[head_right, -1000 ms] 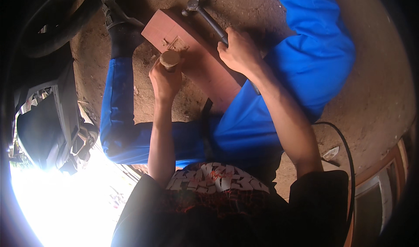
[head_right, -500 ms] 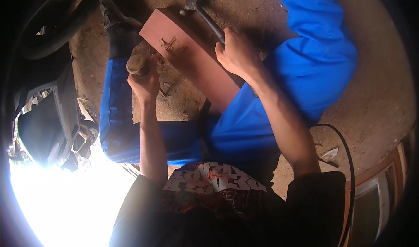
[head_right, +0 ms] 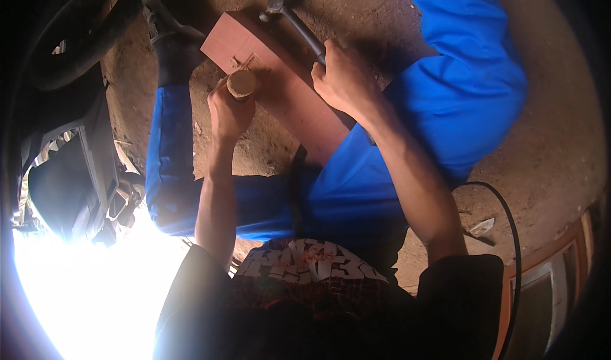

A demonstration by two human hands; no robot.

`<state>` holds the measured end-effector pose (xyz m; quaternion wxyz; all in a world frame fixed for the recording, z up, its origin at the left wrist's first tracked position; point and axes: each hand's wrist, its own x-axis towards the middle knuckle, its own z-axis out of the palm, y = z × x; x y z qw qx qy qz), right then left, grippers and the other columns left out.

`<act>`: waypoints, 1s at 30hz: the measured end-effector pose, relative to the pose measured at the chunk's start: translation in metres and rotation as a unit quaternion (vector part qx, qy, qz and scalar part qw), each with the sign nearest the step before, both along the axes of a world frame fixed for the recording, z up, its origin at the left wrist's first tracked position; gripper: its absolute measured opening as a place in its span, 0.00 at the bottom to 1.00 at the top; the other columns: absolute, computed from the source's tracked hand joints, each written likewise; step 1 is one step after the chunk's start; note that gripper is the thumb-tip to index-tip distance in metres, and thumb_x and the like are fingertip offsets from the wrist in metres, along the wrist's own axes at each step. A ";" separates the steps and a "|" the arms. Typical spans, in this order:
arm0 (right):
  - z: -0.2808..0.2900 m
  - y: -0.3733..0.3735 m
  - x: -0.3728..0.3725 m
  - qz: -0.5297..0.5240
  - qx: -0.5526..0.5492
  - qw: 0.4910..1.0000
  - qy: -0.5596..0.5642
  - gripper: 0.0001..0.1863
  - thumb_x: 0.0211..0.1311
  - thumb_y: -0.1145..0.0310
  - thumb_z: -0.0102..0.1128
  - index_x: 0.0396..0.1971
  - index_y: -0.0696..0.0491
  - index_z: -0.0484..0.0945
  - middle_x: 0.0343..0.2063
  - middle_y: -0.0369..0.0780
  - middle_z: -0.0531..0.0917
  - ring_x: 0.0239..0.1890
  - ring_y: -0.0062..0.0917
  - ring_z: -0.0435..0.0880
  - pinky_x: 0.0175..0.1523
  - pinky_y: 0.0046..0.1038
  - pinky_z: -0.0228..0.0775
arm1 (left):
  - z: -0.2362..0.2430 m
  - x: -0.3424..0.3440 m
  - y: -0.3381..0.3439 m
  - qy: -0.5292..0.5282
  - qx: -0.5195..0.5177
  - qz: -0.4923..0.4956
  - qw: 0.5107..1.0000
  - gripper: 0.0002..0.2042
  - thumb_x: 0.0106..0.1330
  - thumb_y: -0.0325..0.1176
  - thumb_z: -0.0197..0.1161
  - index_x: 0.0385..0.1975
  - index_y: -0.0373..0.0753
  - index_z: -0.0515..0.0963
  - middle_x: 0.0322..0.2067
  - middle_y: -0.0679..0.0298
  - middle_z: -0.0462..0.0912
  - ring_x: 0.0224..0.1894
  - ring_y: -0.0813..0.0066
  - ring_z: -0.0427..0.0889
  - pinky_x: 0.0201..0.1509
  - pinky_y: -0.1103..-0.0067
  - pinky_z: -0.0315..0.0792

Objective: The person sits on the ground and uses a chisel and hammer to carve a rectangular recess into a pinkish wooden plank. They repeatedly strike the chisel to remove wood chips and deepen the cut.

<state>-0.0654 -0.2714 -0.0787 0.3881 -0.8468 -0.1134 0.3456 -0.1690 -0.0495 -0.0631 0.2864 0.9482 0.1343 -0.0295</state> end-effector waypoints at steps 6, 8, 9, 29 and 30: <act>0.002 0.000 0.000 0.006 -0.011 1.000 -0.009 0.17 0.62 0.67 0.58 0.41 0.67 0.72 0.25 0.56 0.81 0.31 0.49 0.84 0.39 0.46 0.76 | 0.001 0.001 0.015 0.000 0.028 -0.109 0.994 0.16 0.44 0.20 0.68 0.35 0.37 0.81 0.36 0.58 0.83 0.36 0.53 0.85 0.38 0.68 0.81; 0.002 0.001 -0.001 0.005 -0.010 1.000 -0.012 0.17 0.62 0.67 0.58 0.41 0.67 0.72 0.25 0.56 0.81 0.32 0.49 0.84 0.40 0.46 0.76 | 0.002 0.006 0.021 0.008 0.028 -0.151 0.988 0.19 0.41 0.20 0.69 0.37 0.39 0.81 0.36 0.59 0.83 0.36 0.54 0.85 0.39 0.68 0.81; 0.003 0.001 0.000 0.007 -0.006 1.000 -0.010 0.17 0.62 0.67 0.58 0.41 0.67 0.72 0.25 0.56 0.81 0.32 0.49 0.84 0.41 0.46 0.76 | 0.003 0.008 0.023 0.013 0.040 -0.173 0.984 0.19 0.40 0.20 0.70 0.37 0.40 0.81 0.36 0.59 0.83 0.36 0.55 0.85 0.39 0.68 0.81; -0.003 0.000 0.000 0.012 0.005 1.000 0.012 0.13 0.63 0.67 0.56 0.36 0.64 0.71 0.23 0.56 0.80 0.29 0.49 0.84 0.36 0.45 0.76 | 0.039 0.037 0.057 0.061 0.006 -0.306 0.950 0.16 0.47 0.24 0.76 0.37 0.36 0.80 0.35 0.57 0.86 0.36 0.61 0.88 0.37 0.72 0.83; -0.005 0.001 -0.002 0.010 0.008 1.000 0.000 0.13 0.63 0.67 0.56 0.36 0.64 0.71 0.23 0.55 0.80 0.29 0.49 0.84 0.36 0.45 0.76 | 0.045 0.036 0.053 0.054 -0.036 -0.227 0.972 0.15 0.50 0.24 0.75 0.37 0.36 0.79 0.34 0.58 0.85 0.35 0.66 0.87 0.36 0.74 0.82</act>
